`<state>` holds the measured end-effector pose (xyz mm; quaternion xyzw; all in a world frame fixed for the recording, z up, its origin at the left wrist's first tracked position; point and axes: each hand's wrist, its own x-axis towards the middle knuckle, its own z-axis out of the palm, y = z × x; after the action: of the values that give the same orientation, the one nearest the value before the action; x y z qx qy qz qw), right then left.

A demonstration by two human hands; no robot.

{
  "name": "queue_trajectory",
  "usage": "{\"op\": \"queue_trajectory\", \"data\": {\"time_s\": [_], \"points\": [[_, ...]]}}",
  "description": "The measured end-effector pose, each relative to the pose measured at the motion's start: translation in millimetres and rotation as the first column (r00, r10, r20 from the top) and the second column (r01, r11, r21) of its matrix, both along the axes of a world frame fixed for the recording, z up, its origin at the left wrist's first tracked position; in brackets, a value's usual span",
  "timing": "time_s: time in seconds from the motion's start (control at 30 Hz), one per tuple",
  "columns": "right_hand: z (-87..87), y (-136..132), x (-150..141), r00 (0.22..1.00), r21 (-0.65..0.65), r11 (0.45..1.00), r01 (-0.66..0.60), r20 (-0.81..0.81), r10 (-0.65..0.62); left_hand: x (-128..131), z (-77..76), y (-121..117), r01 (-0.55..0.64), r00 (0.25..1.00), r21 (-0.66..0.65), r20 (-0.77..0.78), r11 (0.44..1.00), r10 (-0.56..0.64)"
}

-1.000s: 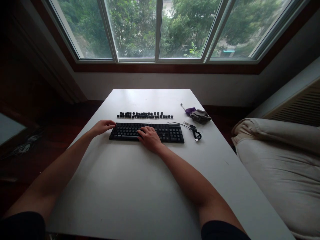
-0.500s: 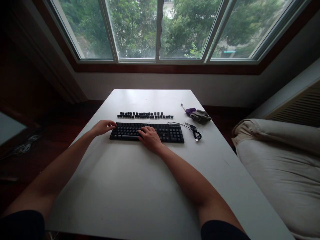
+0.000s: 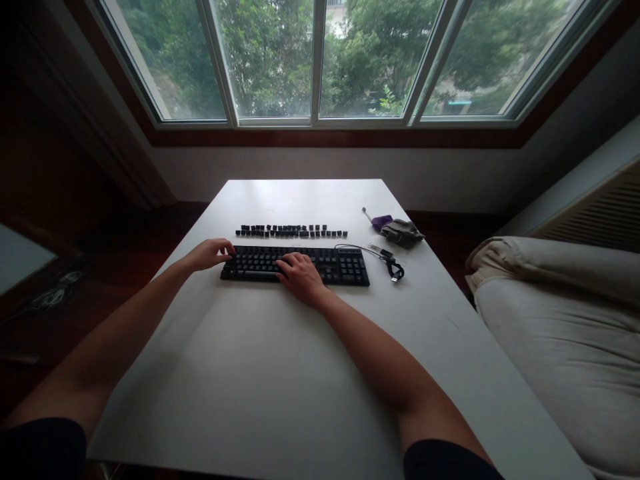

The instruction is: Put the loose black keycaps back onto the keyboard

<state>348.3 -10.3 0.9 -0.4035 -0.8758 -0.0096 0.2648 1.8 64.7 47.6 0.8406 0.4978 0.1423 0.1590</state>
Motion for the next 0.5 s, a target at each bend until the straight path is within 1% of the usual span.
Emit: {"op": "queue_trajectory", "data": {"time_s": [0.07, 0.23, 0.33, 0.4, 0.5], "points": [[-0.8, 0.4, 0.1, 1.0, 0.006, 1.0, 0.001, 0.002, -0.001, 0.1, 0.5, 1.5, -0.012, 1.0, -0.03, 0.013, 0.999, 0.013], [-1.7, 0.7, 0.2, 1.0, 0.013, 1.0, 0.002, 0.001, -0.002, -0.3, -3.6, 3.1, -0.105, 0.993, -0.107, 0.048, 0.989, 0.111], [-1.0, 0.3, 0.2, 1.0, 0.013, 1.0, 0.003, 0.002, -0.003, 0.7, -12.3, 2.3, -0.159, 0.983, -0.104, 0.081, 0.982, 0.168], [-0.3, -0.1, 0.3, 1.0, 0.014, 1.0, 0.003, 0.003, -0.003, 2.0, -20.1, 1.5, -0.222, 0.966, -0.106, 0.11, 0.969, 0.233], [0.5, -0.3, 0.5, 1.0, 0.009, 1.0, 0.001, 0.0, -0.001, 2.5, -30.3, 0.1, -0.346, 0.915, -0.182, 0.152, 0.92, 0.374]]}}
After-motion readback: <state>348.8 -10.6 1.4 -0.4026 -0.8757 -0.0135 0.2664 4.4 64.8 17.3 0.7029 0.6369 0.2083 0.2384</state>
